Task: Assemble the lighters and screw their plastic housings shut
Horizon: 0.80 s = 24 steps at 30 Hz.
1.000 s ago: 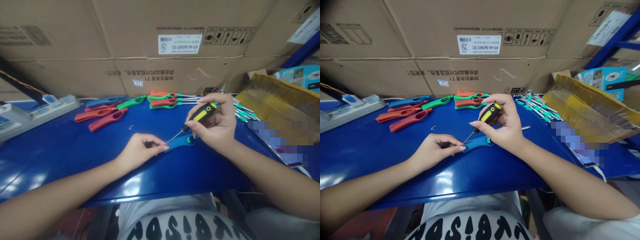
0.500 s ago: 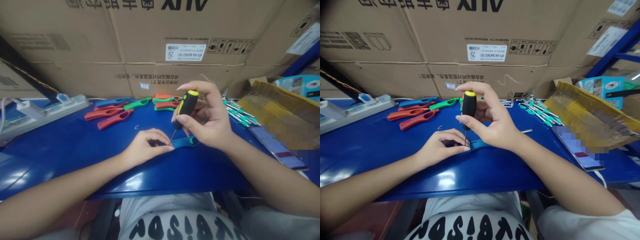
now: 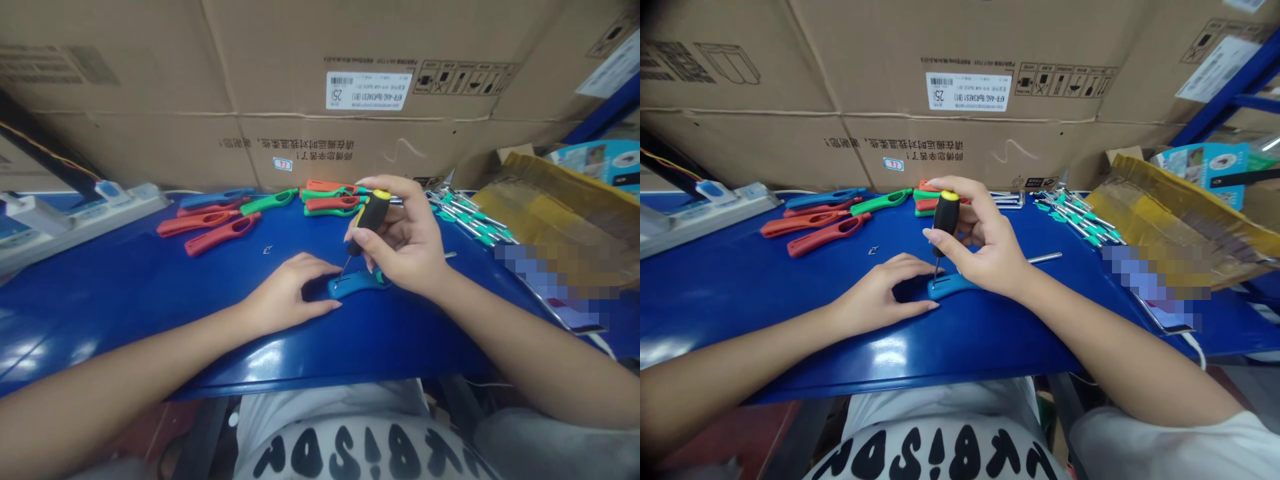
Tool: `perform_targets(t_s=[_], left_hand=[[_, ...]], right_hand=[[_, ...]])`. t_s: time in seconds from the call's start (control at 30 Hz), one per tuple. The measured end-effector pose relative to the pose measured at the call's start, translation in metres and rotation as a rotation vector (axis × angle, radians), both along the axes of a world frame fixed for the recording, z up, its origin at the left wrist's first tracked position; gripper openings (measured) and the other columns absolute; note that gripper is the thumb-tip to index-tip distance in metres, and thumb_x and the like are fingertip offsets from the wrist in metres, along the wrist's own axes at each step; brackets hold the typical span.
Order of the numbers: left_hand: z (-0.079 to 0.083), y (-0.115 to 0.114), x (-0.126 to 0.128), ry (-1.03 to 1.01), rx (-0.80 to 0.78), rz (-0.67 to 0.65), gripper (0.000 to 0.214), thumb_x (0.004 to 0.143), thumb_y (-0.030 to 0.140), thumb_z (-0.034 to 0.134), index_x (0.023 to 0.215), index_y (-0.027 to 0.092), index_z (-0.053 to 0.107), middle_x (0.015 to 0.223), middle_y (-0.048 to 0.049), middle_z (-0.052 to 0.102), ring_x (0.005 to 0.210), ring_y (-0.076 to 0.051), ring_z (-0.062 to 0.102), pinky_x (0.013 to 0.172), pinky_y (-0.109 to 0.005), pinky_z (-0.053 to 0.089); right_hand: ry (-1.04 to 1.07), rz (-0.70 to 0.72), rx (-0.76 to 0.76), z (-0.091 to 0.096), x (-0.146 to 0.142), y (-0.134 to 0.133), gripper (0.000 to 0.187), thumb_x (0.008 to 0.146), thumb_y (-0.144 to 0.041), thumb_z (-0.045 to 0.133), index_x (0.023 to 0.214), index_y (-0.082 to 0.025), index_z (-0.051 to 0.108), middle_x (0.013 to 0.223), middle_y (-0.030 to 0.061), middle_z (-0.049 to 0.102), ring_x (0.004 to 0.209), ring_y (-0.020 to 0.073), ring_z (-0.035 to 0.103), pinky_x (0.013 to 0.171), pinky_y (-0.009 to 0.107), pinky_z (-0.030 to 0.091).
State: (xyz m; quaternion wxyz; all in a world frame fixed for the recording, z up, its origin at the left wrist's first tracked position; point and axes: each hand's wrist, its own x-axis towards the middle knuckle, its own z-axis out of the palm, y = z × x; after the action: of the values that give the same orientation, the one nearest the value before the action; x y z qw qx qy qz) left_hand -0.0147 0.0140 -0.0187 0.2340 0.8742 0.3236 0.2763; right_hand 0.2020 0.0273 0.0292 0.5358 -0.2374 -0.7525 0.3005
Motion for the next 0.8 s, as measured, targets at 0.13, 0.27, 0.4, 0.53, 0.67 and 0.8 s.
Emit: perform_targets(t_s=[0.13, 0.27, 0.4, 0.53, 0.67, 0.8], left_hand=[[-0.0037, 0.0019, -0.0002, -0.022, 0.028, -0.022, 0.043, 0.086, 0.034, 0.077, 0.126, 0.019, 0.066, 0.12, -0.0057, 0.073, 0.113, -0.023, 0.063, 0.104, -0.041, 0.049], [-0.0037, 0.0022, -0.0003, -0.037, 0.032, -0.053, 0.041, 0.088, 0.031, 0.076, 0.126, 0.02, 0.066, 0.117, -0.0055, 0.074, 0.112, -0.022, 0.063, 0.102, -0.039, 0.051], [-0.0021, 0.0018, -0.0002, -0.028, 0.035, -0.072, 0.041, 0.089, 0.03, 0.074, 0.127, 0.02, 0.066, 0.116, -0.0059, 0.074, 0.111, -0.022, 0.063, 0.101, -0.039, 0.052], [-0.0008, 0.0016, -0.0003, -0.024, 0.035, -0.078, 0.039, 0.09, 0.03, 0.074, 0.127, 0.021, 0.066, 0.115, -0.0057, 0.074, 0.11, -0.021, 0.063, 0.1, -0.038, 0.053], [-0.0002, 0.0009, -0.0002, -0.01, 0.019, -0.066, 0.037, 0.09, 0.03, 0.074, 0.124, 0.02, 0.066, 0.114, -0.0056, 0.073, 0.109, -0.021, 0.064, 0.099, -0.038, 0.053], [0.0002, 0.0004, -0.0002, -0.013, 0.01, -0.067, 0.03, 0.09, 0.029, 0.074, 0.117, 0.02, 0.067, 0.113, -0.0049, 0.073, 0.109, -0.021, 0.064, 0.099, -0.037, 0.052]], right_hand=[[-0.007, 0.014, 0.005, -0.0032, 0.0005, 0.0011, 0.047, 0.091, -0.033, 0.071, 0.131, -0.025, 0.049, 0.122, 0.009, 0.068, 0.085, 0.0133, 0.071, 0.054, 0.018, 0.058], [-0.03, 0.013, 0.03, -0.0066, 0.0015, 0.0013, 0.048, 0.091, -0.03, 0.071, 0.133, -0.026, 0.049, 0.123, 0.0084, 0.067, 0.083, 0.0125, 0.07, 0.054, 0.018, 0.056], [-0.033, 0.031, 0.031, -0.0077, 0.0008, -0.0002, 0.046, 0.092, -0.026, 0.069, 0.134, -0.026, 0.049, 0.103, 0.0032, 0.069, 0.073, 0.0108, 0.067, 0.051, 0.017, 0.054], [-0.051, 0.037, 0.072, -0.0079, 0.0013, -0.0004, 0.047, 0.092, -0.025, 0.069, 0.134, -0.027, 0.049, 0.114, 0.0052, 0.067, 0.081, 0.0124, 0.068, 0.053, 0.018, 0.055], [-0.077, 0.029, 0.086, -0.0092, 0.0029, 0.0008, 0.048, 0.094, -0.029, 0.068, 0.137, -0.028, 0.047, 0.124, 0.007, 0.065, 0.086, 0.0136, 0.07, 0.054, 0.019, 0.056], [-0.082, 0.031, 0.094, -0.0097, 0.0036, 0.0013, 0.051, 0.093, -0.028, 0.069, 0.138, -0.029, 0.046, 0.123, 0.0067, 0.065, 0.084, 0.0128, 0.069, 0.053, 0.018, 0.056]])
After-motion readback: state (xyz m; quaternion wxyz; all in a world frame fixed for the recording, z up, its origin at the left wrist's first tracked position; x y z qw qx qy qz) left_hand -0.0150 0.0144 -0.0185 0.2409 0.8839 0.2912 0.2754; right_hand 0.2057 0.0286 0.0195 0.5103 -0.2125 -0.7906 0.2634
